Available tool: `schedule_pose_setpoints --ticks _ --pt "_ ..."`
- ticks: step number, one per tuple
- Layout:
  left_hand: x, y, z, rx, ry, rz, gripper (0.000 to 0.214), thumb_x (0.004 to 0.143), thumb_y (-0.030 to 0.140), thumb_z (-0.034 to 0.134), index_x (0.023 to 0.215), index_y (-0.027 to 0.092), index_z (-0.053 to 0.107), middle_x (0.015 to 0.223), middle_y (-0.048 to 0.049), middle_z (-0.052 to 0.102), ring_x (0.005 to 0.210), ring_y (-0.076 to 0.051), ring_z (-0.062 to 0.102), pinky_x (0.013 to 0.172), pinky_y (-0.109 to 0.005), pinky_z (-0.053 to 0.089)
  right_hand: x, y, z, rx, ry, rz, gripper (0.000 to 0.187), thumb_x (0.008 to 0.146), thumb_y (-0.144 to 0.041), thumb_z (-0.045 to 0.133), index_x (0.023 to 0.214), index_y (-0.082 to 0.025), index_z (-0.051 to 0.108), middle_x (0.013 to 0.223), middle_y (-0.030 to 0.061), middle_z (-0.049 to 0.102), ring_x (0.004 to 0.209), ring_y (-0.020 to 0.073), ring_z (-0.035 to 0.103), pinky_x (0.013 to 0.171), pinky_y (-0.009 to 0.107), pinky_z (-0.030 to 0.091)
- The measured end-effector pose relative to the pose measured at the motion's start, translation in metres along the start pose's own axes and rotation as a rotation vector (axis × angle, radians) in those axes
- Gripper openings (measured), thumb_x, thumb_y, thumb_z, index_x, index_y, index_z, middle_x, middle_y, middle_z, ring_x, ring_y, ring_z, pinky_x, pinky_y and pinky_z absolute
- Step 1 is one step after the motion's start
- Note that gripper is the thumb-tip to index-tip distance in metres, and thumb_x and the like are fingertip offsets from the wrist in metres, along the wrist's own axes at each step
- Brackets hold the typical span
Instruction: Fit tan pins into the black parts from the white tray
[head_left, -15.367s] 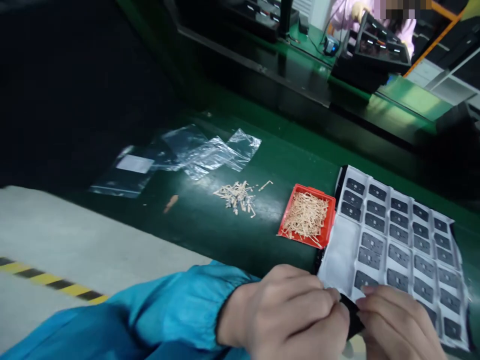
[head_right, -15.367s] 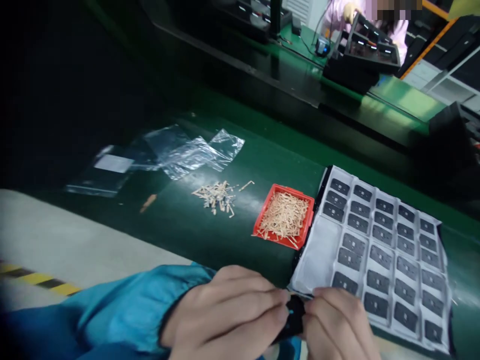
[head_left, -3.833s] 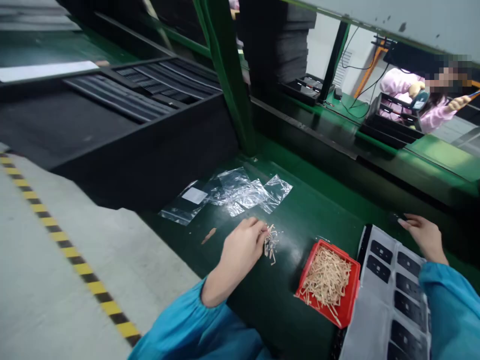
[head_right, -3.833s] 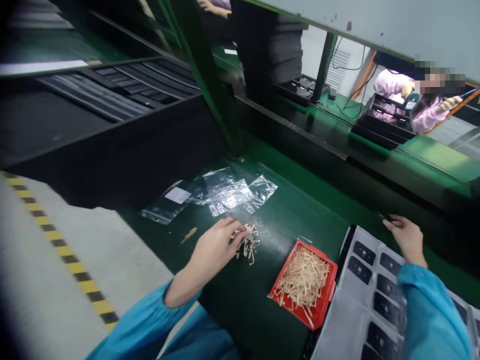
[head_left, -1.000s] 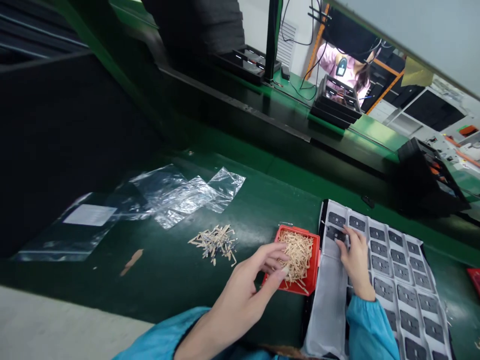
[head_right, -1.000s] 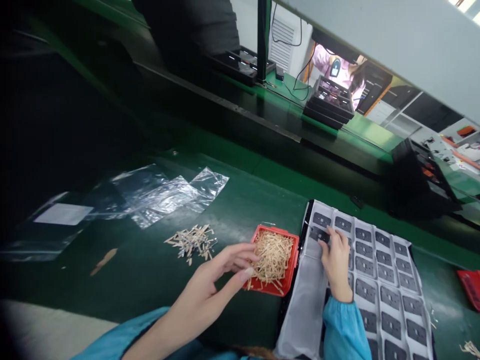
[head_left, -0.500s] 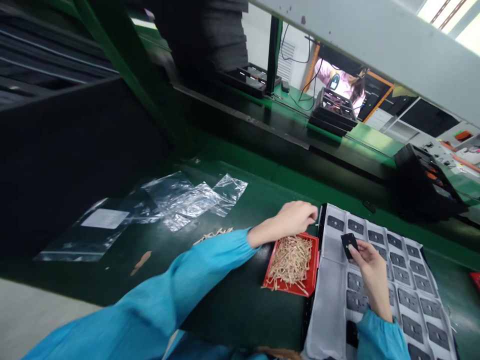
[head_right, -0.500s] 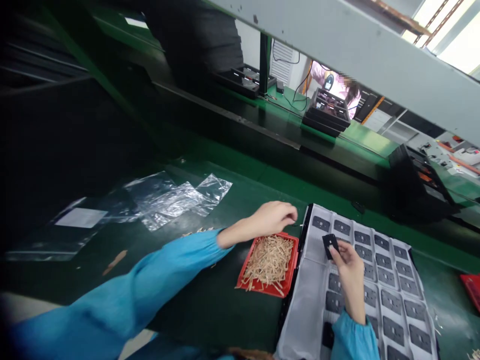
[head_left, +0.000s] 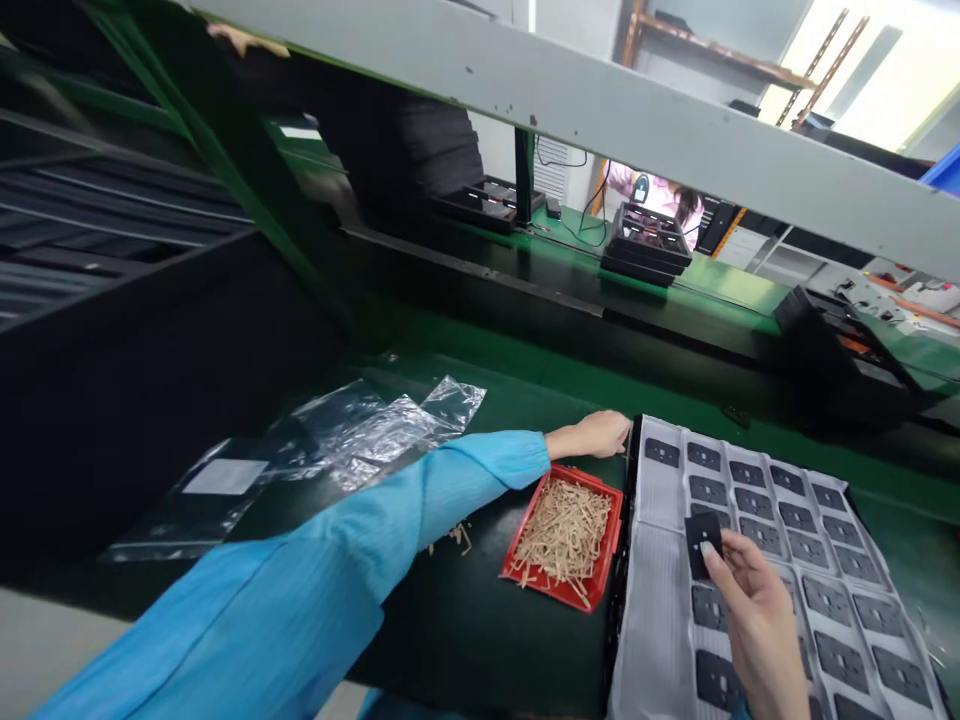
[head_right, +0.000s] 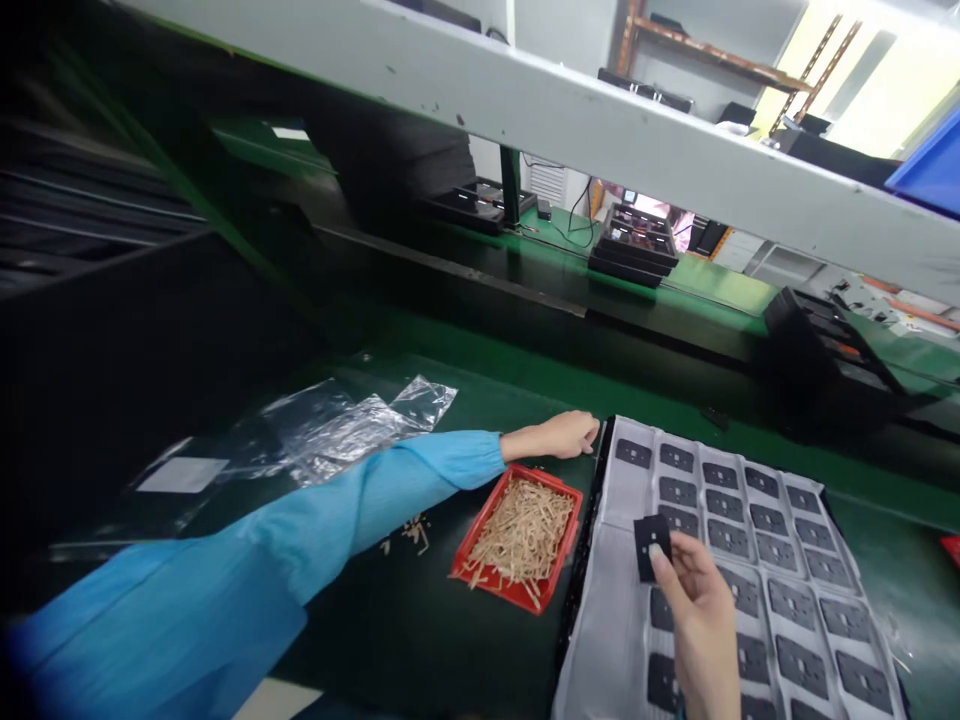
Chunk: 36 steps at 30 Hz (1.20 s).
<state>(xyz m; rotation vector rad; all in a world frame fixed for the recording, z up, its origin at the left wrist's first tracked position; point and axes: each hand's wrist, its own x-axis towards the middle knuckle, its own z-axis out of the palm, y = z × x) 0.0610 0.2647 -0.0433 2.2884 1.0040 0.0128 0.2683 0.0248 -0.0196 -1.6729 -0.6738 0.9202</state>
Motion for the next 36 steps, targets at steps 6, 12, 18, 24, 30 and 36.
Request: schedule_pose_setpoints --ticks 6,12,18,24,30,36 --pt "-0.016 -0.008 -0.014 0.023 0.039 0.051 0.034 0.102 0.036 0.068 0.13 0.017 0.064 0.128 -0.0105 0.068 0.107 -0.025 0.071 0.091 -0.045 0.062 -0.019 -0.007 0.022 0.085 -0.14 0.012 0.053 0.06 -0.052 0.096 0.098 -0.021 0.076 0.1 0.009 0.08 0.095 0.0241 0.075 0.079 0.028 0.062" --pt "0.007 -0.001 0.0 0.179 0.163 0.002 0.039 0.101 0.036 0.069 0.134 0.017 0.062 0.137 -0.0119 0.064 0.117 -0.029 0.067 0.098 -0.051 0.059 -0.027 -0.005 0.019 0.102 -0.165 0.014 0.049 0.063 -0.053 0.095 0.098 -0.023 0.078 0.103 0.0084 0.08 0.096 0.0233 0.075 0.08 0.025 0.061" --pt "0.017 -0.016 -0.003 0.216 0.158 0.05 0.041 0.101 0.036 0.069 0.136 0.018 0.061 0.14 -0.0123 0.062 0.121 -0.03 0.066 0.101 -0.053 0.058 -0.033 -0.002 -0.004 0.216 -0.039 0.133 0.055 0.05 -0.053 0.1 0.09 -0.022 0.078 0.098 0.009 0.081 0.092 0.0214 0.074 0.075 0.02 0.059" --pt "0.016 -0.021 -0.002 0.079 0.169 0.019 0.043 0.101 0.036 0.069 0.139 0.019 0.06 0.144 -0.0129 0.06 0.125 -0.031 0.064 0.103 -0.055 0.056 -0.033 0.003 -0.004 0.217 -0.153 0.086 0.048 0.065 -0.051 0.096 0.1 -0.022 0.079 0.108 0.0083 0.079 0.1 0.0205 0.073 0.083 0.019 0.058" --pt "-0.003 -0.01 -0.031 -0.267 0.102 0.165 0.036 0.101 0.035 0.068 0.132 0.018 0.064 0.135 -0.0115 0.065 0.116 -0.028 0.068 0.097 -0.05 0.06 -0.042 0.001 -0.013 0.277 -0.133 0.083 0.047 0.063 -0.043 0.098 0.101 -0.023 0.079 0.103 0.0075 0.079 0.095 0.0209 0.073 0.079 0.023 0.059" --pt "-0.082 0.017 -0.057 -0.775 0.119 0.364 0.031 0.1 0.045 0.069 0.1 0.014 0.071 0.099 -0.0054 0.073 0.09 -0.02 0.071 0.086 -0.041 0.06 -0.053 -0.006 0.008 0.296 -0.179 0.045 0.046 0.066 -0.049 0.095 0.099 -0.022 0.078 0.098 0.0081 0.078 0.09 0.02 0.071 0.078 0.023 0.057"
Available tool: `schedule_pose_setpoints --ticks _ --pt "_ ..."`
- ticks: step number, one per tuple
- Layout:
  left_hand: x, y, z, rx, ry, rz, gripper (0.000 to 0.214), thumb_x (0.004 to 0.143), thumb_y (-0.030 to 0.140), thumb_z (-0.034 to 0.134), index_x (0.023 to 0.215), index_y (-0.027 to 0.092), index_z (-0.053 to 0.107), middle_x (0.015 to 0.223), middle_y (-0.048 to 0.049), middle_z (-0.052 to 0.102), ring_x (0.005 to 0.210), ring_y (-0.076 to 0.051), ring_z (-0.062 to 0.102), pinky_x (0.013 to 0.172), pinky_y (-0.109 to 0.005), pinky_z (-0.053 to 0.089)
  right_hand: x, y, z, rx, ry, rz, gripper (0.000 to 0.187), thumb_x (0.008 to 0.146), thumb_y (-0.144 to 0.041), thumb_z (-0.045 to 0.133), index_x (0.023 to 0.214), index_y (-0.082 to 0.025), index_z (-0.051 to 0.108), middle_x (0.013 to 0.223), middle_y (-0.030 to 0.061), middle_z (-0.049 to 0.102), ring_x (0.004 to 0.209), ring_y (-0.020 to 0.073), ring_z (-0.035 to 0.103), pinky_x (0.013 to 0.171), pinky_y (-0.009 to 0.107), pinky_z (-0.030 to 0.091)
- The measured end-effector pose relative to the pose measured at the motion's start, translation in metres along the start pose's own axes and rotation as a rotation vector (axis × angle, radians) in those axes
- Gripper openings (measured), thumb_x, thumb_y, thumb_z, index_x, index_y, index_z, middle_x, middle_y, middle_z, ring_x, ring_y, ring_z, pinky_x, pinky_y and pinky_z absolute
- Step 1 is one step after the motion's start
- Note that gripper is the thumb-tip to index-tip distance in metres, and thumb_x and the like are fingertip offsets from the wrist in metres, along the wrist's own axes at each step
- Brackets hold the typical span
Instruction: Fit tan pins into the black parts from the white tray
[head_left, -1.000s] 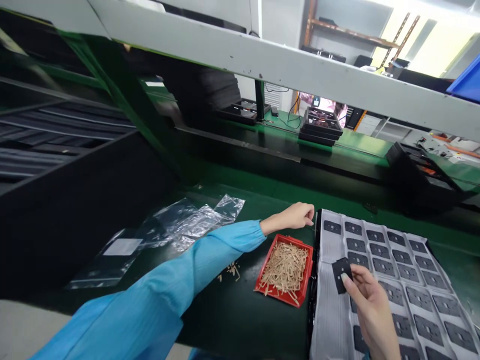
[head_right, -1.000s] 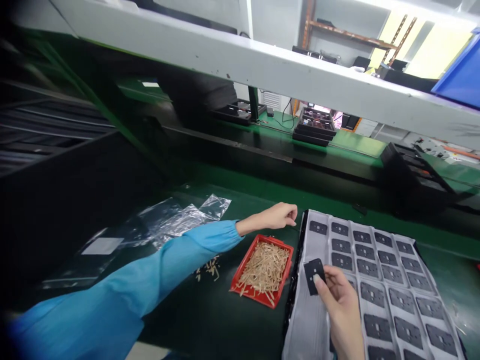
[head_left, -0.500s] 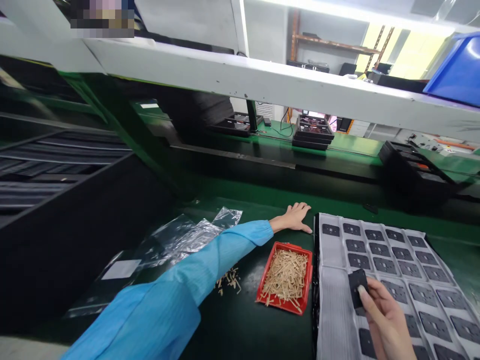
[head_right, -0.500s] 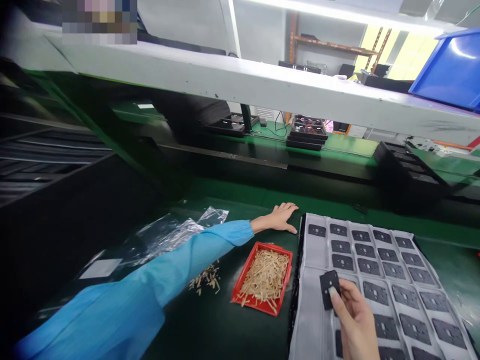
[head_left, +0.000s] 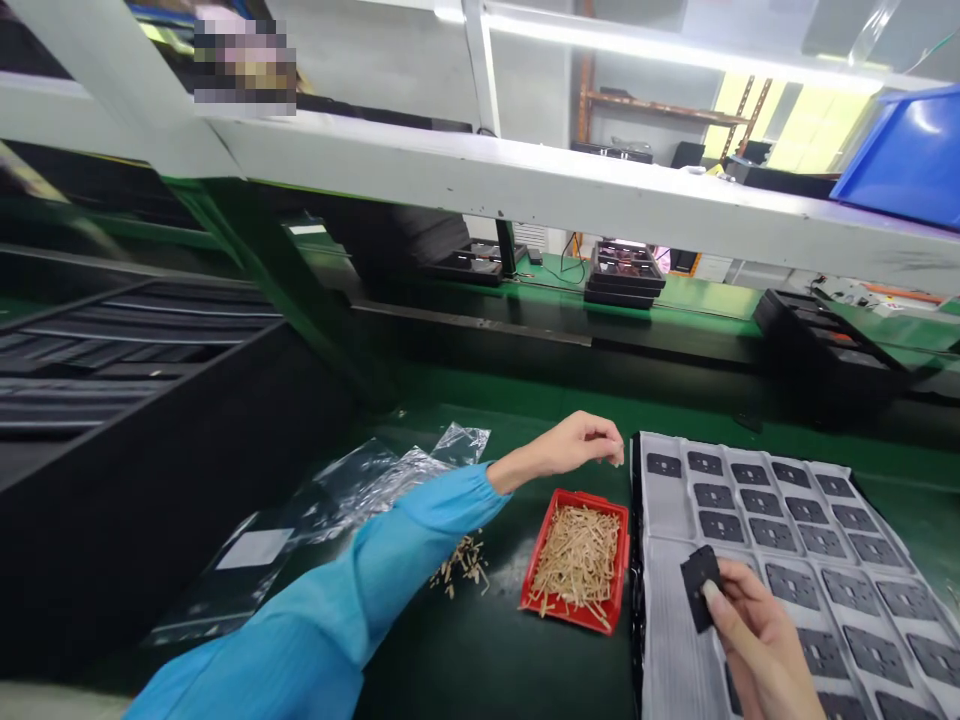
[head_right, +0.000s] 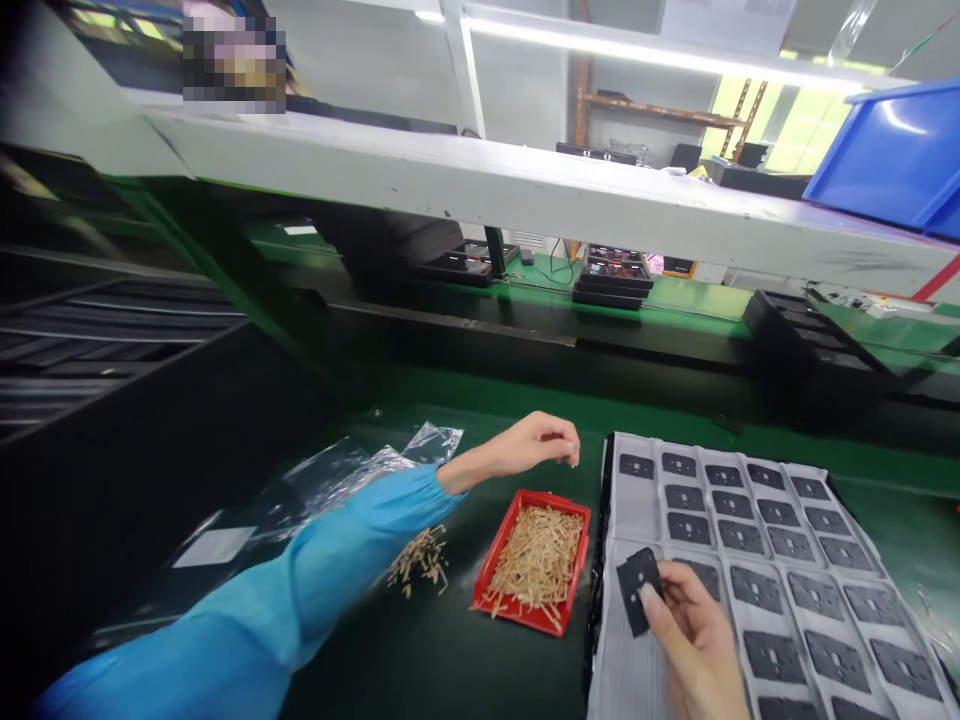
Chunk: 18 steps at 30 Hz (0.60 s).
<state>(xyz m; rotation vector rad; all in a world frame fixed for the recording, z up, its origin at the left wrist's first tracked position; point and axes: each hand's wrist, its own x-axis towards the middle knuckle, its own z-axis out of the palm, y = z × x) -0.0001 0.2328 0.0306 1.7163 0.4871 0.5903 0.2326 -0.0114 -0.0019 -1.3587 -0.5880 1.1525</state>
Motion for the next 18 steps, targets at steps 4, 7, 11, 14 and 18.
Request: schedule_pose_setpoints --ticks 4,7,11,14,18 --pt "-0.052 0.04 0.04 -0.344 0.083 0.107 0.051 0.083 0.067 0.079 0.087 0.016 0.075 0.114 -0.0129 0.072 0.104 -0.026 0.071 0.095 -0.041 0.056 -0.009 -0.003 0.033 0.035 -0.262 0.005 0.039 0.072 -0.046 0.092 0.097 -0.021 0.076 0.093 0.0083 0.076 0.087 0.0198 0.071 0.08 0.027 0.056" --pt "-0.077 0.056 0.075 -0.564 0.096 0.139 0.07 0.075 0.078 0.078 0.121 0.025 0.074 0.126 -0.014 0.071 0.124 -0.032 0.065 0.101 -0.045 0.054 -0.023 -0.006 0.064 0.161 -0.517 0.095 0.048 0.068 -0.044 0.096 0.106 -0.023 0.075 0.081 0.0033 0.072 0.074 0.0147 0.067 0.069 0.024 0.052" --pt "-0.086 0.053 0.102 -0.904 0.067 0.132 0.087 0.065 0.064 0.094 0.138 0.024 0.067 0.145 -0.0161 0.061 0.141 -0.034 0.052 0.112 -0.044 0.045 -0.037 -0.001 0.096 0.342 -0.755 0.272 0.077 0.058 -0.041 0.102 0.126 -0.031 0.068 0.071 -0.0055 0.063 0.056 0.007 0.056 0.058 0.02 0.048" --pt "-0.087 0.041 0.104 -0.878 0.08 0.152 0.101 0.059 0.063 0.097 0.146 0.027 0.061 0.152 -0.0168 0.056 0.144 -0.037 0.047 0.114 -0.048 0.043 -0.043 0.001 0.107 0.407 -0.831 0.256 0.081 0.058 -0.037 0.103 0.13 -0.033 0.067 0.071 -0.0053 0.065 0.056 0.0066 0.057 0.056 0.018 0.049" --pt "-0.089 0.032 0.102 -0.763 0.151 0.243 0.102 0.056 0.061 0.099 0.145 0.029 0.062 0.151 -0.0158 0.057 0.141 -0.037 0.05 0.113 -0.048 0.043 -0.055 -0.014 0.112 0.377 -0.593 0.244 0.067 0.058 -0.04 0.103 0.117 -0.025 0.076 0.076 -0.001 0.069 0.066 0.0075 0.063 0.063 0.018 0.051"
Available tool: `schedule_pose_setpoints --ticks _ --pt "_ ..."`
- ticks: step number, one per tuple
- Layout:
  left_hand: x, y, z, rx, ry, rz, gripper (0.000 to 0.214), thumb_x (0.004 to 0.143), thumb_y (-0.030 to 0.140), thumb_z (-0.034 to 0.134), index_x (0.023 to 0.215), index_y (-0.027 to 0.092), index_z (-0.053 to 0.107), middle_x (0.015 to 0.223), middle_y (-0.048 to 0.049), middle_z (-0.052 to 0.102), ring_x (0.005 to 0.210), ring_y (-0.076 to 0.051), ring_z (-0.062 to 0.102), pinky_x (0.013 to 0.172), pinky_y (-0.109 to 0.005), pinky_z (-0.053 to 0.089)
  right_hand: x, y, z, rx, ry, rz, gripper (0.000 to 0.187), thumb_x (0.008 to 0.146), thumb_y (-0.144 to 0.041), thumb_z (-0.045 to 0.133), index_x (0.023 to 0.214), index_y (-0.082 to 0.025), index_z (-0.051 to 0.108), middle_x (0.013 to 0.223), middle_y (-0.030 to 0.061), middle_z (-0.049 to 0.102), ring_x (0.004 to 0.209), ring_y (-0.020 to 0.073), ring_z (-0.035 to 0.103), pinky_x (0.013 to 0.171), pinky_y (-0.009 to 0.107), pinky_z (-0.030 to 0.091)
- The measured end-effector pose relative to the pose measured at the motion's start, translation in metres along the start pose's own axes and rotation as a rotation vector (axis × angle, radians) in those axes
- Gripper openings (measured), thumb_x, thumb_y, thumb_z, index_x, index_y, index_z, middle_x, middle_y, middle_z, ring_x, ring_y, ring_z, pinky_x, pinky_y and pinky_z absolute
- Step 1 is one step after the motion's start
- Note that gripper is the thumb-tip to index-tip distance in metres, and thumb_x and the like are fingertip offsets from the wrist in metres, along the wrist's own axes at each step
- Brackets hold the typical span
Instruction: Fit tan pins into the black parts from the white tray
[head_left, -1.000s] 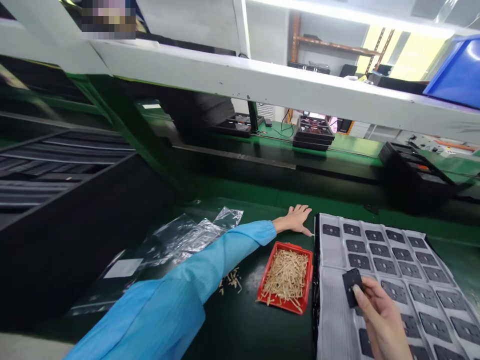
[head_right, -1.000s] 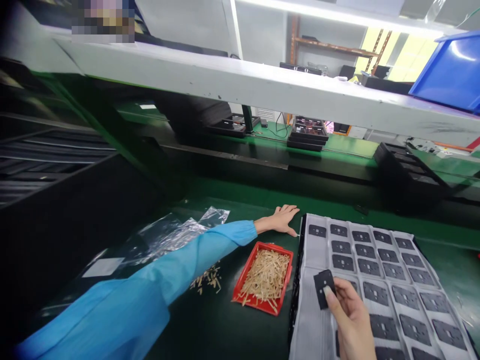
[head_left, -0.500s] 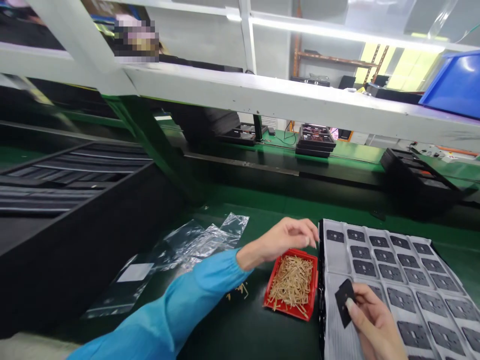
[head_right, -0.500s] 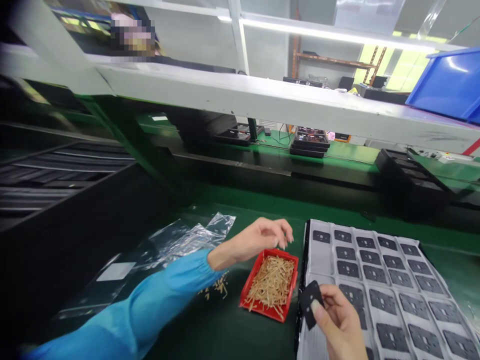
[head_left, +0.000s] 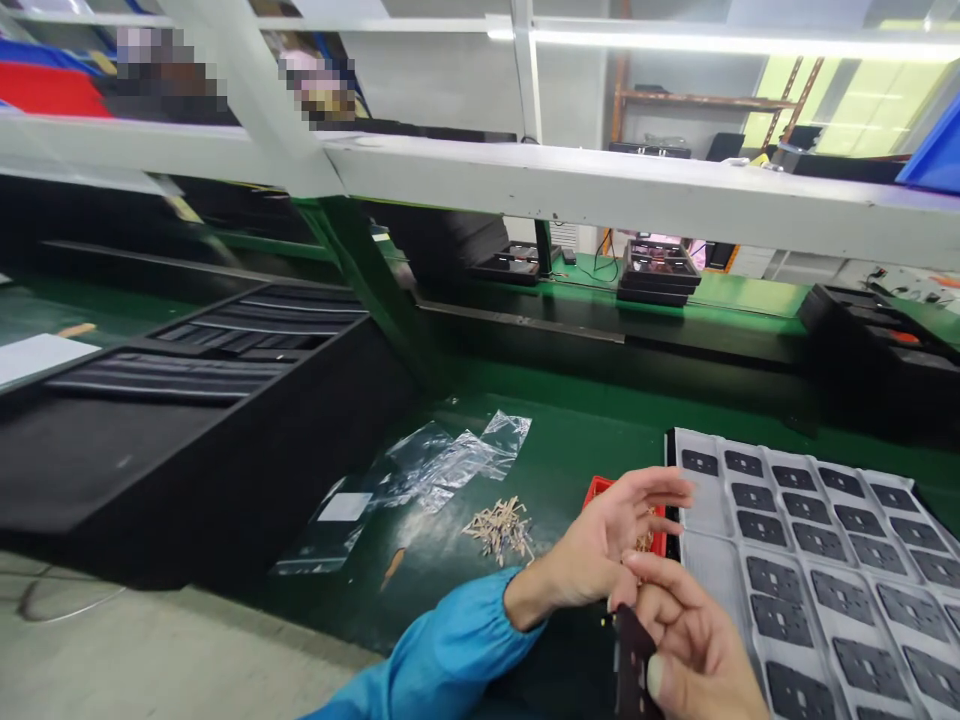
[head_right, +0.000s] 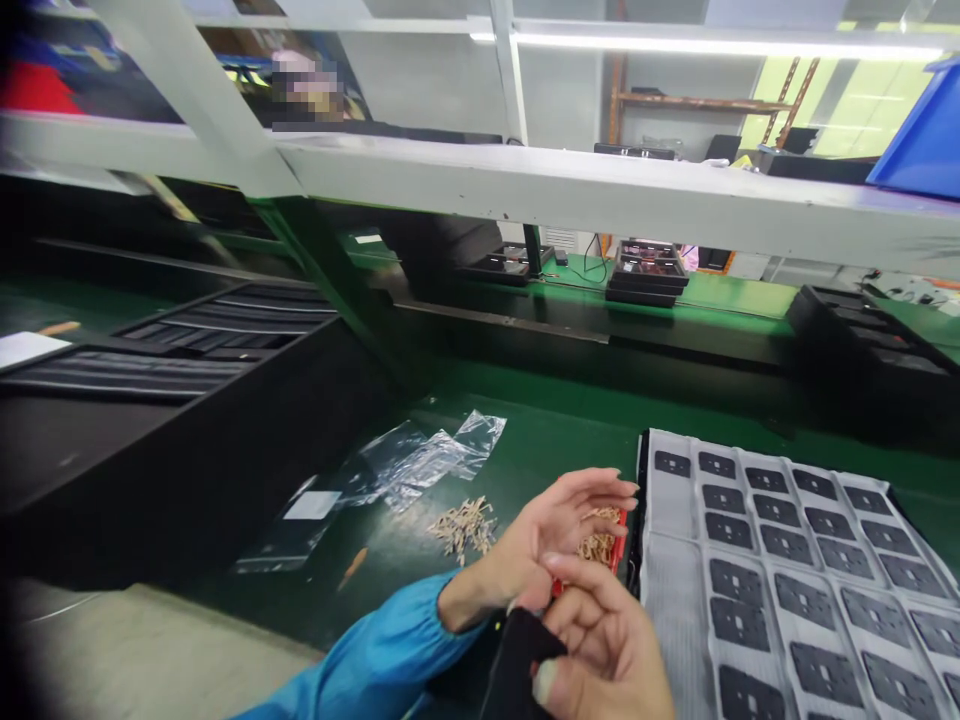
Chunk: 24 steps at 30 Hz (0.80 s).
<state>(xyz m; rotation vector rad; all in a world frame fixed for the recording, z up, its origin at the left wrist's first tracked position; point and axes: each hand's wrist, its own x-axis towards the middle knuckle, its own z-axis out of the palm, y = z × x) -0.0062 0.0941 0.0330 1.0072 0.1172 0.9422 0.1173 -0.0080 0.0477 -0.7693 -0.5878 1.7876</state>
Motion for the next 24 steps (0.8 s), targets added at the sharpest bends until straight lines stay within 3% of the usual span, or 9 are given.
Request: schedule_pose_setpoints --ticks 5,10,14,17,20,24 --pt "-0.002 -0.002 -0.005 0.108 0.013 0.091 0.087 0.067 0.047 0.099 0.144 0.028 0.062 0.148 -0.0152 0.06 0.133 -0.035 0.058 0.109 -0.047 0.047 -0.005 -0.001 0.013 0.026 0.133 -0.026 0.051 0.06 -0.045 0.102 0.099 -0.023 0.076 0.081 0.0031 0.074 0.06 0.0073 0.058 0.052 0.018 0.043" --pt "-0.004 -0.003 -0.018 0.214 0.014 0.116 0.086 0.069 0.036 0.1 0.145 0.03 0.06 0.146 -0.0137 0.062 0.126 -0.033 0.064 0.111 -0.048 0.048 0.003 0.009 0.004 0.068 0.149 -0.062 0.04 0.067 -0.038 0.098 0.091 -0.021 0.071 0.079 0.0 0.069 0.058 0.007 0.056 0.052 0.018 0.043" --pt "-0.009 0.001 -0.022 0.25 0.003 0.079 0.089 0.063 0.048 0.101 0.142 0.026 0.064 0.134 -0.0154 0.069 0.115 -0.032 0.069 0.105 -0.049 0.053 0.007 0.008 0.0 0.092 0.05 0.014 0.036 0.071 -0.035 0.096 0.091 -0.02 0.07 0.08 0.0008 0.07 0.06 0.0076 0.058 0.057 0.018 0.044" --pt "-0.012 0.002 -0.022 0.279 0.02 0.058 0.077 0.067 0.059 0.094 0.131 0.021 0.071 0.122 -0.0152 0.073 0.107 -0.03 0.071 0.102 -0.048 0.055 0.007 0.008 -0.001 0.111 0.047 0.062 0.031 0.075 -0.037 0.093 0.088 -0.02 0.071 0.08 0.0012 0.07 0.059 0.0066 0.055 0.06 0.019 0.045" --pt "-0.014 0.003 -0.025 0.295 0.061 0.061 0.079 0.061 0.07 0.092 0.118 0.018 0.075 0.107 -0.014 0.075 0.096 -0.028 0.072 0.094 -0.045 0.058 0.008 0.013 -0.006 0.101 0.019 0.079 0.033 0.075 -0.041 0.092 0.085 -0.02 0.07 0.074 0.0001 0.067 0.056 0.0075 0.052 0.058 0.021 0.043" --pt "-0.026 0.012 -0.022 0.31 0.176 0.126 0.087 0.064 0.088 0.076 0.115 0.018 0.073 0.095 -0.0092 0.072 0.083 -0.022 0.068 0.082 -0.036 0.058 0.011 0.015 -0.012 0.027 0.103 0.01 0.035 0.073 -0.045 0.093 0.086 -0.02 0.071 0.078 0.0006 0.066 0.059 0.0086 0.053 0.058 0.021 0.043"
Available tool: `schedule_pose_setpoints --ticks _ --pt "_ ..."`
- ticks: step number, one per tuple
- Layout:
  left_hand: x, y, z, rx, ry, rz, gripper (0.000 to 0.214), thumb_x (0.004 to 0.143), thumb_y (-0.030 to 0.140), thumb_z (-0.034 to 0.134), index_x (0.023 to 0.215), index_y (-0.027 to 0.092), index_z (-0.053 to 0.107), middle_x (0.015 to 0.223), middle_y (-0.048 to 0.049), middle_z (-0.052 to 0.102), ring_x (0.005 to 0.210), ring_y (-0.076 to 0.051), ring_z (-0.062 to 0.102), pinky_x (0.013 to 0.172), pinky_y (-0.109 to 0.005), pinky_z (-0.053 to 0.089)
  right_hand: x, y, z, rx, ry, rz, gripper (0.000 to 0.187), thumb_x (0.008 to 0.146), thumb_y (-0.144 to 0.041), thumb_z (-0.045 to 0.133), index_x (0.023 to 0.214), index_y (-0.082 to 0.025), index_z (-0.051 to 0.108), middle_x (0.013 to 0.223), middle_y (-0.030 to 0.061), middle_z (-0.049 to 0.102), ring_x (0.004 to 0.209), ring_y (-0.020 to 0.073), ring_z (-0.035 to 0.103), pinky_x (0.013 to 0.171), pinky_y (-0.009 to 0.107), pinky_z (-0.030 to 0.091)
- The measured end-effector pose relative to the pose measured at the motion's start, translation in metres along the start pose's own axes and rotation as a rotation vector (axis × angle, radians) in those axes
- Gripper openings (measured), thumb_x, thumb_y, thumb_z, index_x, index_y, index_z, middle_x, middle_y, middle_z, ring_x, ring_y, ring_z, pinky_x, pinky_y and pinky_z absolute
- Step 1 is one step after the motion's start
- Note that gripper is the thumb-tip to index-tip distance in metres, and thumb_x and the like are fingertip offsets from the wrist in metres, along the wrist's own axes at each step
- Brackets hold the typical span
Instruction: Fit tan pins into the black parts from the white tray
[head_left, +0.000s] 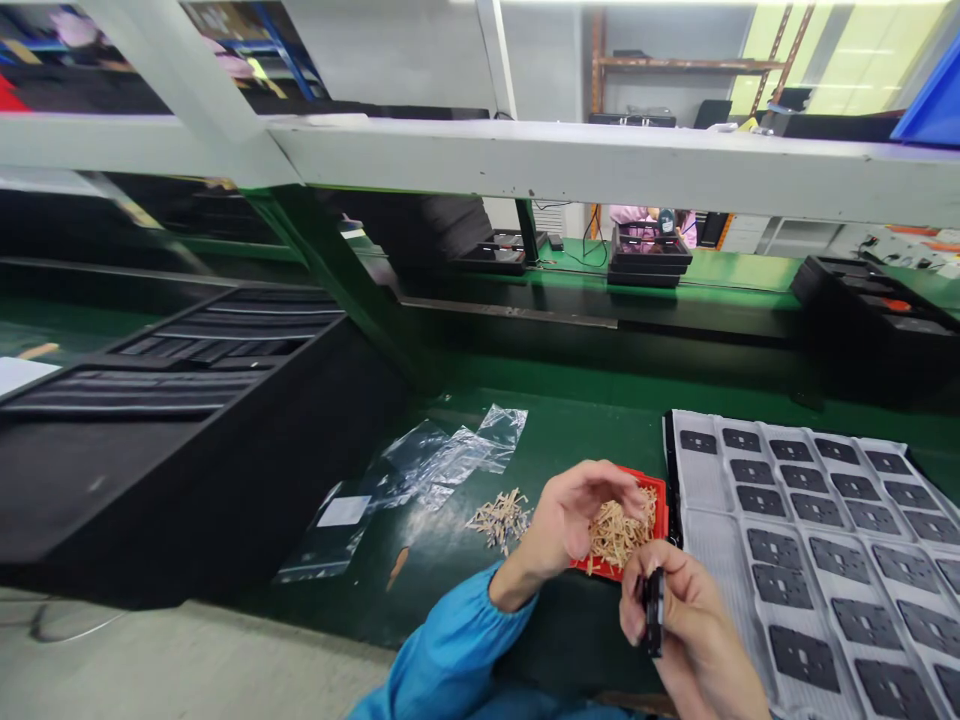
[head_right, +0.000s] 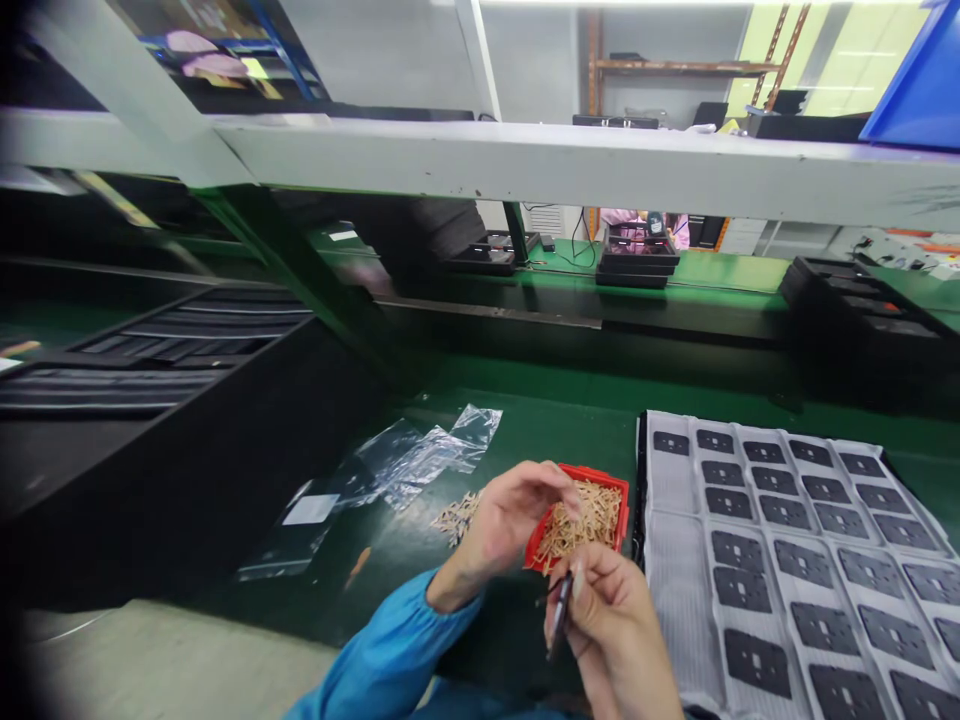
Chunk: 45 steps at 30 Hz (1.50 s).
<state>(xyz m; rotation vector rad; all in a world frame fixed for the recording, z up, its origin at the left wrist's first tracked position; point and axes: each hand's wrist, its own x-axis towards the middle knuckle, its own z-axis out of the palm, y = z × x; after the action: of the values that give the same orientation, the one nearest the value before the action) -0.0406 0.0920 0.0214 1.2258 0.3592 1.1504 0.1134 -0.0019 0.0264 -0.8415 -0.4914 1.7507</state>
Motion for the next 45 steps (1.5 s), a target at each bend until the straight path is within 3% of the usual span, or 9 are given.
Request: schedule_pose_setpoints --ticks 4,7,13,19,24,30,37,41,45 --pt "-0.033 0.022 0.016 0.287 0.182 -0.027 0.095 0.057 0.08 0.087 0.128 0.021 0.07 0.085 -0.0025 0.067 0.075 -0.016 0.058 0.07 -0.025 0.051 0.007 0.001 -0.001 -0.22 0.21 -0.241 0.034 0.075 -0.047 0.091 0.081 -0.02 0.072 0.089 0.0031 0.071 0.078 0.0135 0.063 0.071 0.022 0.051" --pt "-0.05 0.028 0.034 0.549 0.217 -0.238 0.057 0.082 0.047 0.088 0.129 0.025 0.066 0.082 -0.0015 0.072 0.068 -0.016 0.063 0.062 -0.023 0.051 0.012 0.006 -0.002 -0.353 0.318 -0.369 0.033 0.079 -0.05 0.087 0.08 -0.021 0.072 0.089 0.004 0.073 0.085 0.0173 0.067 0.078 0.025 0.054" --pt "-0.047 0.021 0.041 0.479 0.287 -0.436 0.058 0.099 0.036 0.068 0.151 0.022 0.046 0.08 -0.0027 0.077 0.06 -0.016 0.071 0.06 -0.025 0.059 0.021 0.007 -0.001 -0.328 0.379 -0.425 0.028 0.084 -0.046 0.084 0.084 -0.022 0.07 0.087 0.0018 0.071 0.082 0.0154 0.065 0.075 0.024 0.054" --pt "-0.036 0.027 0.042 0.216 0.313 -0.572 0.042 0.09 0.055 0.075 0.101 0.016 0.064 0.069 -0.0016 0.07 0.052 -0.015 0.071 0.05 -0.02 0.056 0.022 -0.011 -0.007 -0.304 0.492 -0.532 0.027 0.083 -0.042 0.085 0.088 -0.022 0.069 0.091 0.0024 0.072 0.082 0.0143 0.066 0.073 0.023 0.053" --pt "-0.029 0.027 0.042 0.001 0.397 -0.537 0.055 0.085 0.057 0.082 0.116 0.016 0.06 0.069 -0.0023 0.075 0.055 -0.016 0.074 0.052 -0.02 0.057 0.008 -0.007 -0.012 -0.4 0.39 -0.473 0.023 0.083 -0.033 0.086 0.096 -0.023 0.07 0.104 0.0061 0.075 0.101 0.0192 0.072 0.088 0.028 0.059" --pt "-0.031 0.023 0.04 -0.228 0.514 -0.551 0.041 0.081 0.047 0.088 0.089 0.017 0.06 0.078 -0.0049 0.076 0.06 -0.018 0.075 0.052 -0.021 0.055 0.01 0.006 -0.003 -0.367 0.445 -0.564 0.025 0.081 -0.026 0.088 0.098 -0.023 0.07 0.095 0.0046 0.076 0.084 0.016 0.074 0.078 0.026 0.062" --pt "-0.032 0.018 0.034 0.049 0.262 -0.571 0.041 0.068 0.025 0.095 0.066 0.016 0.055 0.07 0.0028 0.057 0.068 -0.009 0.052 0.061 -0.018 0.044 0.024 -0.001 0.018 -0.593 0.374 -0.686 0.013 0.087 -0.025 0.081 0.095 -0.024 0.071 0.09 0.0034 0.075 0.079 0.0155 0.075 0.072 0.024 0.063" --pt "-0.034 0.021 0.024 0.152 0.219 -0.654 0.045 0.077 0.03 0.089 0.112 0.016 0.065 0.064 0.0076 0.054 0.046 -0.005 0.043 0.041 -0.015 0.031 0.033 0.0 0.026 -0.714 0.264 -0.529 0.016 0.089 -0.032 0.079 0.1 -0.023 0.074 0.095 0.0058 0.076 0.089 0.0188 0.075 0.083 0.029 0.064" --pt "-0.035 0.03 0.02 -0.01 0.235 -0.64 0.069 0.086 0.051 0.081 0.136 0.014 0.051 0.063 0.0022 0.068 0.046 -0.013 0.067 0.047 -0.02 0.055 0.031 -0.002 0.023 -0.566 0.34 -0.545 0.021 0.086 -0.033 0.083 0.101 -0.024 0.072 0.1 0.0051 0.076 0.096 0.0187 0.075 0.088 0.029 0.062"
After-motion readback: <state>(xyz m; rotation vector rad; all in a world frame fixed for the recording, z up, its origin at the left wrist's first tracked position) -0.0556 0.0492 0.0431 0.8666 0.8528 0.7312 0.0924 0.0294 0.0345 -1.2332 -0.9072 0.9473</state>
